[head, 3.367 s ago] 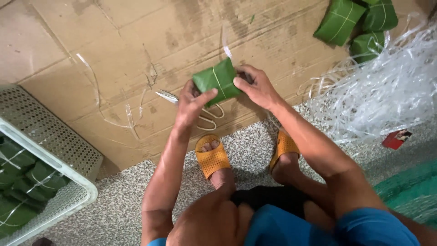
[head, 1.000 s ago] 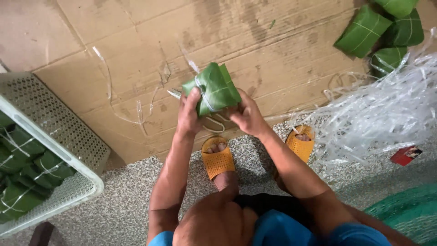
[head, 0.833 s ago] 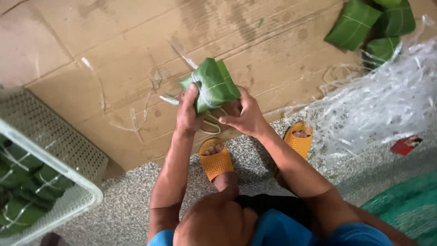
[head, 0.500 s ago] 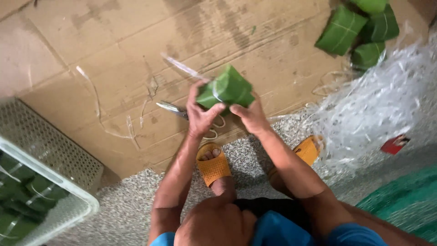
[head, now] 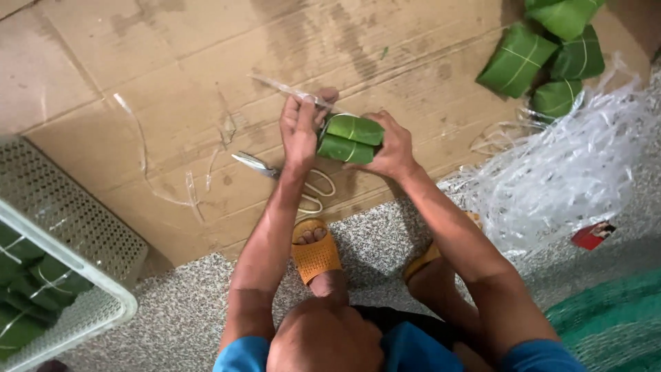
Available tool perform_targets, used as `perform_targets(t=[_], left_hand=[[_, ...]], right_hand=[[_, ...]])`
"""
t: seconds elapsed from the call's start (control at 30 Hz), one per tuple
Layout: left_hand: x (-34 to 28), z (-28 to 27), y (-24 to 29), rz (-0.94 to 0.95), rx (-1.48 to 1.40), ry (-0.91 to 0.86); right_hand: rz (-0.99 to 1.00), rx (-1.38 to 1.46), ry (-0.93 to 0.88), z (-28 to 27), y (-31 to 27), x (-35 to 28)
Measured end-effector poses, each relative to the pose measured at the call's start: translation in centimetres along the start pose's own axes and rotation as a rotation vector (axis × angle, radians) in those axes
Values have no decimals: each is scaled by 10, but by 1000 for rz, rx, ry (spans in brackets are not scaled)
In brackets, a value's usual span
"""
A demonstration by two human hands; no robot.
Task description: The person uses plastic string and shears to secure small green leaf-wrapped parcels, tying the string around them and trimming the excess.
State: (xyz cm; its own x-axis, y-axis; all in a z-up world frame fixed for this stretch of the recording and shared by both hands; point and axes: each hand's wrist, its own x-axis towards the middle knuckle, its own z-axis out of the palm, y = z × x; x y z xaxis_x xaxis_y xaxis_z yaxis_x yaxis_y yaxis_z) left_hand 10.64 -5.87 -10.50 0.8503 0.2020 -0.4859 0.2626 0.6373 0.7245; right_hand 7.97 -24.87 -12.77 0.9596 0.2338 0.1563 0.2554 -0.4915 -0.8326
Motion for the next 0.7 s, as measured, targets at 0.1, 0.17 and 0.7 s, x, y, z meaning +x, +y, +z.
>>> perform_targets(t=[0.1,0.17,0.7], left_hand=[[20,-11,-19,-55,-43,-42],[25,-15,-30,-47,-81,-25],[15,18,-10,32,-139,238]], right_hand=[[9,-10,-12,-3,-1,4],[-20,-123,-23,-8,-6,2],[443,-15,-203,-19,-34,-10]])
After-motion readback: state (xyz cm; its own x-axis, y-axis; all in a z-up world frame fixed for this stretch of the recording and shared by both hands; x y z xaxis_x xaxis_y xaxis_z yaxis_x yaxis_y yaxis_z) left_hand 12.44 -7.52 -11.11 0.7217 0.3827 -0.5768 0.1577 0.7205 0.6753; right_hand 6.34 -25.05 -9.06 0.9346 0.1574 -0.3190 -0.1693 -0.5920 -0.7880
